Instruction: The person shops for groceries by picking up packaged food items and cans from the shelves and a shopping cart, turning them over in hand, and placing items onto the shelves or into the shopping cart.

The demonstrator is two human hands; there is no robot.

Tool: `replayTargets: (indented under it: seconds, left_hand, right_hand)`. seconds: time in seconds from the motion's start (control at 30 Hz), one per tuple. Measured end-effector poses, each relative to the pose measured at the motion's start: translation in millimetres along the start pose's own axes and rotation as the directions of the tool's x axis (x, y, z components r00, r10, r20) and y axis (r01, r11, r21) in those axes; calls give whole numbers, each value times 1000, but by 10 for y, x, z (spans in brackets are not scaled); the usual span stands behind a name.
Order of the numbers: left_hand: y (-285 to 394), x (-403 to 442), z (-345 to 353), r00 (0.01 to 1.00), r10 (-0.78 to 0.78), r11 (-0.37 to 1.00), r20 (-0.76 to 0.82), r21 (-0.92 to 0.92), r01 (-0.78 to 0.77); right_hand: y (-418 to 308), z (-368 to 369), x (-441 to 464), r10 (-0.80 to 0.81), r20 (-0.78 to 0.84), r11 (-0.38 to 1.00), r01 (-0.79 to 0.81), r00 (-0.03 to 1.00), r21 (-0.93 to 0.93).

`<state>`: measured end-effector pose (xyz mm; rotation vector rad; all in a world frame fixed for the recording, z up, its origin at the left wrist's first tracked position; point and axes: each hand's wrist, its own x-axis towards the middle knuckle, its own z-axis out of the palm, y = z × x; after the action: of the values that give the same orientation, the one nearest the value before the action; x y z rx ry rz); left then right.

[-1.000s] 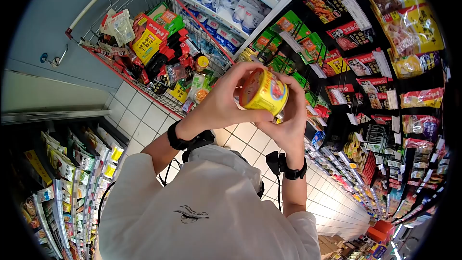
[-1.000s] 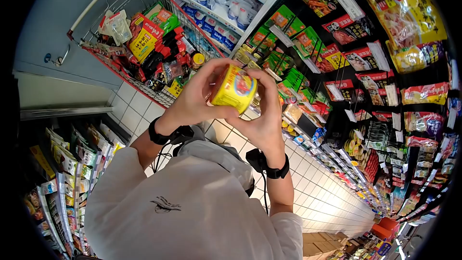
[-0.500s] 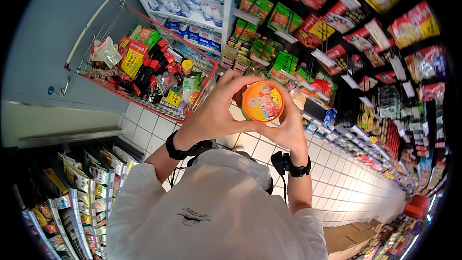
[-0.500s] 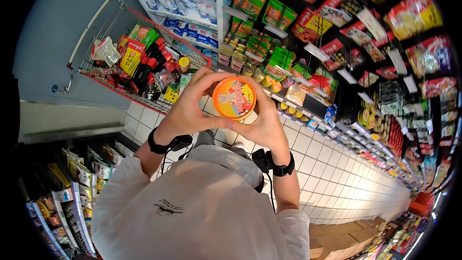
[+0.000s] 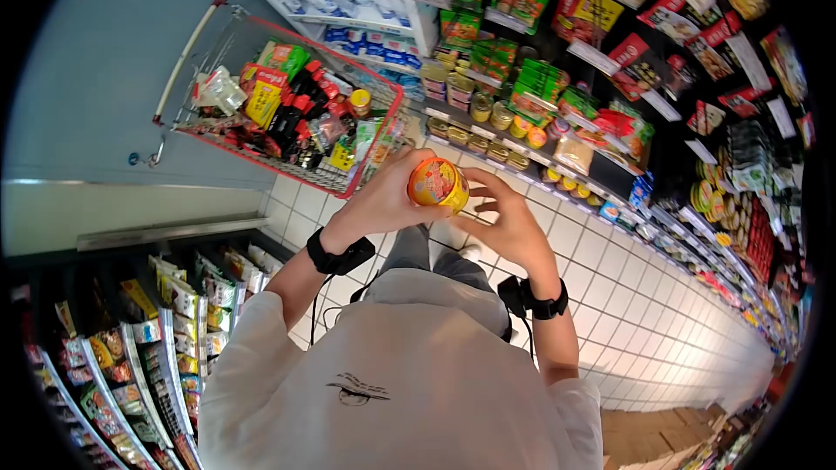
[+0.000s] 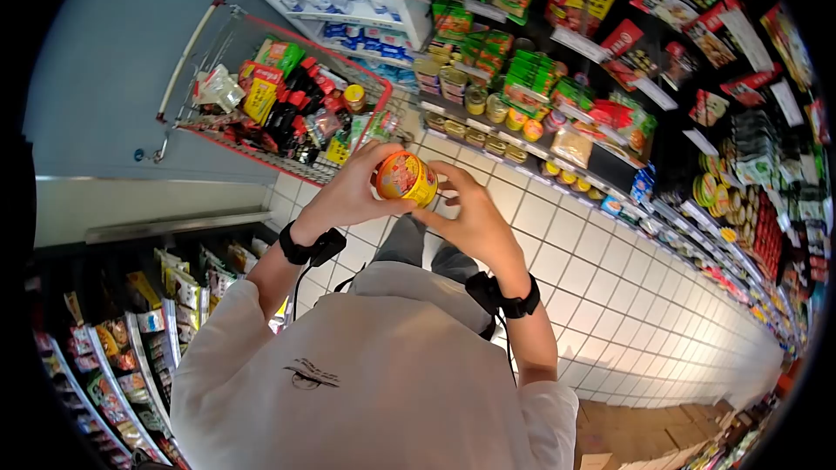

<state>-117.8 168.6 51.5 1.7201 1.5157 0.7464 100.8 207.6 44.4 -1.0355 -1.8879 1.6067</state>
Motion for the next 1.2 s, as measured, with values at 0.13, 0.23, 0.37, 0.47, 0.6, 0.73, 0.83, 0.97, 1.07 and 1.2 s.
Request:
replayTargets:
  seconds: [0.13,0.23,0.37,0.47,0.6,0.73,0.83,0.97,1.07,1.2]
  left_hand:
    - [-583,44,-344,989,-129,991,-74,29,131]
    - [-1473,239,-631,939,-310,949,-145,-101,298]
    - [-3009,555,-907,865,-471,879,-171,-169,445]
    - [-3830,745,-976,743,-650,759,-161,-92,644]
    - [-4719,997,-846,652,-758,646,13,147,749]
    - [-5235,1059,-501,528,-848,528,41,153,836]
    - [-5520,1131,-322,483,-870,492,100,129,861]
    - [-5962,1082,11,582,-809,572,82,335,749]
    - [-5891,1129,41,694,-720,645,25,393,656]
    - [-6051,1072,32,722,-690,695,41,315,646]
  right_hand:
    - [131,10,130,89,-37,993,-86,995,75]
    - [80,57,331,142,-25,990,-142,990,22]
    - [37,288,838,217,15,976,-218,976,6]
    - [13,529,1311,299,19,954,-299,954,-7]
    - [54,795,1974,390,-16,915,-390,921,-102]
    - [129,959,2384,491,-25,865,-491,871,-104]
    - [164,980,2592,564,-56,815,-566,824,-126]
    - [260,953,2734,600,-94,780,-607,794,-150]
    - [249,861,2823,650,-121,739,-661,750,-130]
    - [310,706,2931,661,-117,729,-671,741,-135]
